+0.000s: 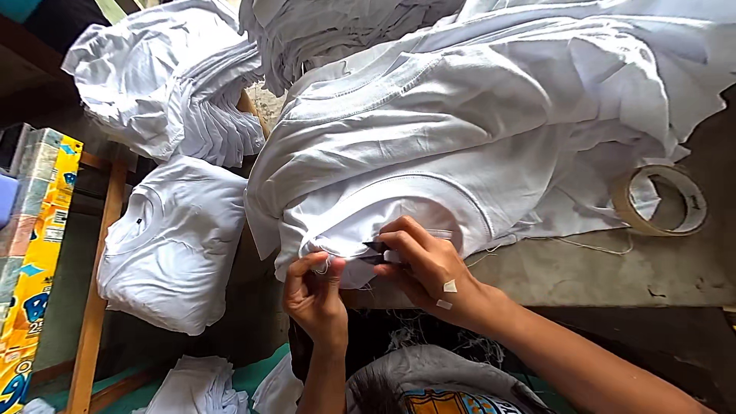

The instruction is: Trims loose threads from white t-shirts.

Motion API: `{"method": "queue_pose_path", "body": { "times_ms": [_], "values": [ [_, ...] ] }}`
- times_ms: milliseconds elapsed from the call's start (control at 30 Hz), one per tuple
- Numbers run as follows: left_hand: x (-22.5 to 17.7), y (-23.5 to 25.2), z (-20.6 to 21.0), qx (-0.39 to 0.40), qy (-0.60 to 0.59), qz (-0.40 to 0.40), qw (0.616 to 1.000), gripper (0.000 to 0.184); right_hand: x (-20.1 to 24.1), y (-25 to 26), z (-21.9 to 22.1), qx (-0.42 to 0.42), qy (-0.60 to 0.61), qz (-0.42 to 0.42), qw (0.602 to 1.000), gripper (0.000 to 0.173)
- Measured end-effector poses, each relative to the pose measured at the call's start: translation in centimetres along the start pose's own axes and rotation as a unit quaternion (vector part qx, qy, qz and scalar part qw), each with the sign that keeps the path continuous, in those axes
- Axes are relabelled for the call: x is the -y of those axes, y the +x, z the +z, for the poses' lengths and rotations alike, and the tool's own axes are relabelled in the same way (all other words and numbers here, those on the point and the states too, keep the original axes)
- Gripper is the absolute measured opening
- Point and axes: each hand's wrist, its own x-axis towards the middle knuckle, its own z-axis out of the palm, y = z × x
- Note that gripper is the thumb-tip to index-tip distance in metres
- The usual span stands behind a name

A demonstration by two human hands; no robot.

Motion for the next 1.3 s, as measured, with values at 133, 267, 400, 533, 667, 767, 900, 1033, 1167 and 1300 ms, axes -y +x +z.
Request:
{"method": "queue_pose_path", "body": {
  "times_ms": [133,267,400,533,667,767,900,1033,1167,1300],
  "values": [
    [-1.2,-0.1,-1.3,0.048,0.014,-0.012,0.999,0.007,0.7,0.8,0.3,0.022,-0.061,-0.066,0.996,0.032],
    [-2.0,-0.8,-2.1,0.112,0.068,0.005,0.991,0.008,1.2,1.7,0.8,0.028,-0.074,-0.099,0.992,0.029],
    [-1.4,-0.6,-2.5,0.126,0.093,0.002,0.988,0.007,1.3,2.4,1.1,-0.006,-0.066,-0.046,0.997,0.028],
    [-4.2,-1.4,-2.9,0.155,0.288,0.147,0.934,0.011,2.3,2.6,-0.2,0.145,0.316,0.093,0.933,0.032],
    [-7.7,-2.0,-4.1,0.262,0.219,0.144,0.929,0.026,2.2,3.7,-2.0,0.216,0.545,0.168,0.792,0.037],
    [-5.5,-1.2,-4.1,0.237,0.318,0.145,0.906,0.058,2.0,5.1,-2.3,0.223,0.554,0.115,0.794,0.037],
    [-4.0,-0.9,-3.4,0.137,0.324,0.094,0.931,0.054,1.3,5.6,-2.2,0.234,0.549,0.107,0.795,0.035],
    [-3.5,-0.6,-2.6,0.106,0.232,-0.002,0.967,0.059,1.4,4.8,-2.0,0.242,0.526,0.077,0.812,0.049],
    [-3.5,-0.8,-1.8,0.078,-0.019,-0.156,0.984,0.014,1.5,4.0,-1.9,0.271,0.497,0.019,0.824,0.068],
    [-4.3,-1.6,-3.5,0.205,0.122,0.009,0.971,0.016,1.4,3.7,-2.2,0.265,0.504,0.045,0.821,0.068]
  ]
}}
